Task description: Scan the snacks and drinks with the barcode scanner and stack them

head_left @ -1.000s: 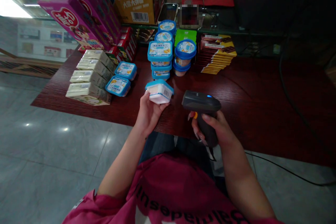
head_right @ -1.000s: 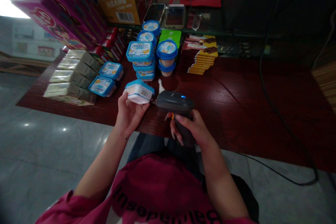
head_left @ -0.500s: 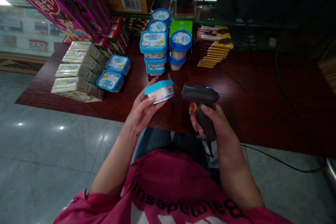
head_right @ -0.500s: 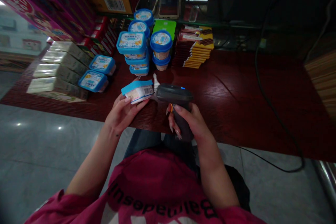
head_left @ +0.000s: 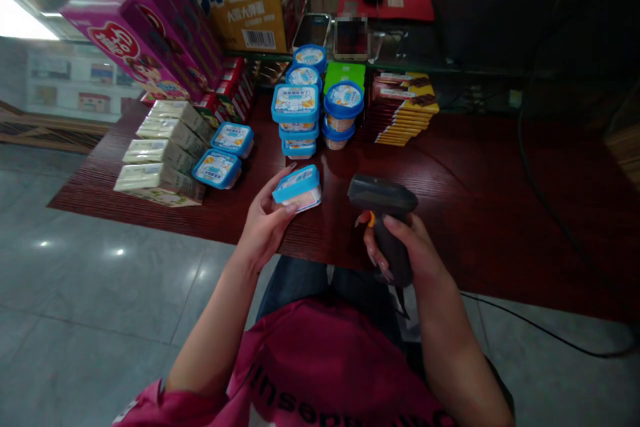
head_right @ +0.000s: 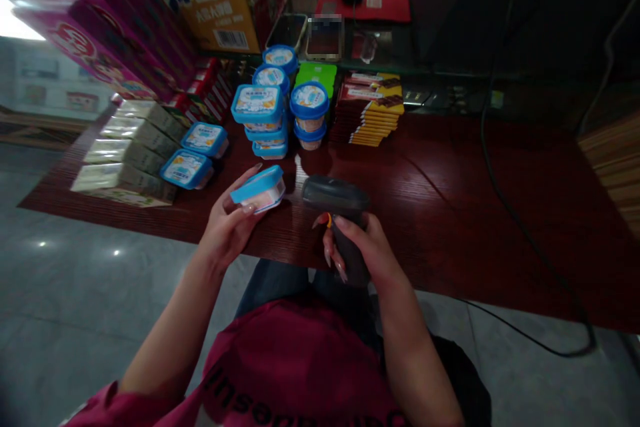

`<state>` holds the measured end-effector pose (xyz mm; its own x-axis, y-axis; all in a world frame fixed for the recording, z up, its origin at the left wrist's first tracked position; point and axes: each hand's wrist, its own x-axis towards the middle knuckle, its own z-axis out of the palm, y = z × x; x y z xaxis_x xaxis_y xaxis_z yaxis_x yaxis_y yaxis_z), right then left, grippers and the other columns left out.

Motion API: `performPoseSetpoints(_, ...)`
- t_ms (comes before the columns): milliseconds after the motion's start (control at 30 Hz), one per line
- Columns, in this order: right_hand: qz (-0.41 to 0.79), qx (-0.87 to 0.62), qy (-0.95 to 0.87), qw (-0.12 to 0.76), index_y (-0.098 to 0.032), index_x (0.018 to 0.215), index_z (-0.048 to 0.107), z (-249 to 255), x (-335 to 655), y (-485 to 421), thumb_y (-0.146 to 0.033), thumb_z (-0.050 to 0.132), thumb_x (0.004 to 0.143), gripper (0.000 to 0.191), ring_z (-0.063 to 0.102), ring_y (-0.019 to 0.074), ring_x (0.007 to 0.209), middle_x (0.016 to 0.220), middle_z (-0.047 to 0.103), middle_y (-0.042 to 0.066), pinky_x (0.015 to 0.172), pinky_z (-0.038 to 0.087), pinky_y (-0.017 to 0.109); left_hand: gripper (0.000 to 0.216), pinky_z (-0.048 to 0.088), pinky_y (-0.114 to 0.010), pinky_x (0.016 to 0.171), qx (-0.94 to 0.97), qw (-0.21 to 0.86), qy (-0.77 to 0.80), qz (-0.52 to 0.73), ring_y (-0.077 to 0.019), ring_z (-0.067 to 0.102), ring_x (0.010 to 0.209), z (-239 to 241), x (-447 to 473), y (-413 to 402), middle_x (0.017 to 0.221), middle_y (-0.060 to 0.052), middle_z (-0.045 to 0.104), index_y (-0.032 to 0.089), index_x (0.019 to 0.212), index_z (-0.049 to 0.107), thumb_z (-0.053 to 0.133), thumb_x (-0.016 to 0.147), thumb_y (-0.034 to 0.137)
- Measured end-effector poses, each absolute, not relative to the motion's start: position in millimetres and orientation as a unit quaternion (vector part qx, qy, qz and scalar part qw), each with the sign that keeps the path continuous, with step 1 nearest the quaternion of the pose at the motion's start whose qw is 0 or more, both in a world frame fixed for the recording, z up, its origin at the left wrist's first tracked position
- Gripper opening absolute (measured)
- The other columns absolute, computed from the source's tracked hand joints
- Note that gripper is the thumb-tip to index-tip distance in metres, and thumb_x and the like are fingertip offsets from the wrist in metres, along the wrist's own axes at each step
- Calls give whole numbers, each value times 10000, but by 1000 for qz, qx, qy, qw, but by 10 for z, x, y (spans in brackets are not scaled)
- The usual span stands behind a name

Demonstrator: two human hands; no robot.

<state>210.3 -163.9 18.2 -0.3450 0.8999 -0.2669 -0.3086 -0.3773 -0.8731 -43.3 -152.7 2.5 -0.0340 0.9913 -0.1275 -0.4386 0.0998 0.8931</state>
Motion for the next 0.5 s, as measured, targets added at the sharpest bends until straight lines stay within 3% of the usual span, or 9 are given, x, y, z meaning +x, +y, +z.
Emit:
performPoseSetpoints(133, 734, -403, -360, 412, -164, 1032, 747, 198, 2098, -1638, -564, 805, 884, 430, 523, 111, 360, 611, 701, 11, 367, 464, 223, 631, 571, -370, 1118, 400, 411, 502, 647, -260, 672, 1319, 30, -660, -1543, 1429, -61, 687, 288, 1305, 677, 957, 740, 276)
performPoseSetpoints(300, 730, -419, -352, 408, -170, 996, 759, 248, 2065, -1657, -558, 846, 854, 422, 518, 107, 364, 619, 702, 15, 354, 445, 214, 378, 450, -511, 1240, 498, 167, 632, 570, -326, 599, 1389, -12, -897, -1469, 1370, -100, 671, 258, 1151, 741, 901, 825, 363)
performPoseSetpoints(500, 710, -450, -348, 415, -170, 1002, 765, 239, 2042, -1666, -578, 863, 835, 451, 524, 112, 378, 623, 692, 20, 345, 455, 214, 431, 473, -549, 1209, 611, 121, 646, 442, -380, 575, 1457, -82, -922, -1521, 1642, -96, 550, 351, 1391, 718, 747, 961, 340)
